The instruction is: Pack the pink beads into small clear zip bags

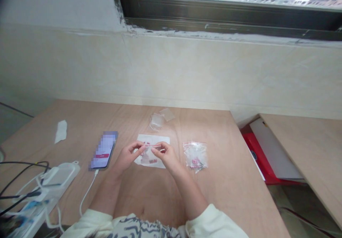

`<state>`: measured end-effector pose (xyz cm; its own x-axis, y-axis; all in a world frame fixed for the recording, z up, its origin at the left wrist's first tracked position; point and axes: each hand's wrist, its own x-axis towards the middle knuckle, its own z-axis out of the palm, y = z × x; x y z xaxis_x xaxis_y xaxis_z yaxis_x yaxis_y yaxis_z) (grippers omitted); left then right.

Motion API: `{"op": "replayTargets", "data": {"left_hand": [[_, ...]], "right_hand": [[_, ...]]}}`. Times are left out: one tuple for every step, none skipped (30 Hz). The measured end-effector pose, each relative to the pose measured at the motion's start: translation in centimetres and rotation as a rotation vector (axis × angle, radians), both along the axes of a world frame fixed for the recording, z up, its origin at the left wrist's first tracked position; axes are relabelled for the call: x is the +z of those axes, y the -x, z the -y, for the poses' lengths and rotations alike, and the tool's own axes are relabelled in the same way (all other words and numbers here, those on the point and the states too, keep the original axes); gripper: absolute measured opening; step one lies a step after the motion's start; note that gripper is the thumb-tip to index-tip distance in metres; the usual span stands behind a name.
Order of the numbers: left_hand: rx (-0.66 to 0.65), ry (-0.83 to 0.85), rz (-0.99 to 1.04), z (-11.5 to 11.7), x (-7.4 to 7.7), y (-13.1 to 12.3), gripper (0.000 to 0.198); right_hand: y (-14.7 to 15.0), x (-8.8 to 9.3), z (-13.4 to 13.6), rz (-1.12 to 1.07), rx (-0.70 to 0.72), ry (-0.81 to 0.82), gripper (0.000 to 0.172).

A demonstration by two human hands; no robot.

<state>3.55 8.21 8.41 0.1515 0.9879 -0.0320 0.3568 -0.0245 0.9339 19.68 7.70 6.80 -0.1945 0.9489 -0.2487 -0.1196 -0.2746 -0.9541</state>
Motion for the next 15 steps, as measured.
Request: {"op": "replayTargets", "data": {"left_hand": [[0.004, 0.016, 0.014, 0.0, -0.1, -0.1, 0.016], [-0.002, 0.043, 0.037, 0.1, -0.2, -0.2, 0.017], [-0.019, 0.078, 0.066, 0.1, -0.4, -0.4, 0.018], [-0.038, 0.114, 0.1, 0.2, -0.5, -0.5, 0.019], [-0.054, 0.148, 0.135, 0.3, -0.8, -0.6, 0.021], [-0.061, 0.18, 0.169, 0.3, -1.0, -0.7, 0.023], [-0.055, 0.209, 0.2, 0.3, -1.2, -0.7, 0.024], [-0.039, 0.235, 0.227, 0.4, -1.5, -0.7, 0.026], [-0.019, 0.261, 0.25, 0.3, -1.6, -0.7, 0.026], [0.0, 0.284, 0.269, 0.3, -1.8, -0.6, 0.026], [0.015, 0.303, 0.283, 0.2, -1.8, -0.5, 0.026], [0.03, 0.314, 0.289, 0.1, -1.8, -0.4, 0.027], [0.044, 0.319, 0.29, 0.1, -1.7, -0.3, 0.027], [0.058, 0.32, 0.284, 0.0, -1.5, -0.1, 0.028], [0.077, 0.317, 0.274, -0.1, -1.4, 0.0, 0.028]], "right_hand": [[0.1, -0.3, 0.3, -0.007, 0.016, 0.0, 0.022], [0.1, -0.6, 0.6, -0.015, 0.029, 0.003, 0.023], [0.0, -0.8, 0.9, -0.016, 0.026, 0.016, 0.024], [-0.3, -1.0, 1.3, -0.008, 0.001, 0.038, 0.025], [-0.8, -1.1, 1.7, 0.008, -0.042, 0.064, 0.027], [-1.5, -1.2, 2.0, 0.021, -0.095, 0.088, 0.029], [-2.5, -1.2, 2.3, 0.044, -0.157, 0.103, 0.03], [-3.7, -1.2, 2.6, 0.086, -0.225, 0.102, 0.03], [-5.1, -1.2, 2.9, 0.141, -0.292, 0.09, 0.03], [-6.5, -1.3, 3.0, 0.261, -0.385, 0.065, 0.029], [-7.8, -1.5, 3.1, 0.438, -0.48, 0.034, 0.029], [-9.1, -1.8, 3.2, 0.646, -0.551, 0.006, 0.026], [-10.1, -2.1, 3.2, 0.875, -0.614, -0.009, 0.023], [-10.9, -2.5, 3.2, 1.084, -0.652, -0.014, 0.022], [-11.4, -2.9, 3.1, 1.261, -0.678, -0.008, 0.024]]}}
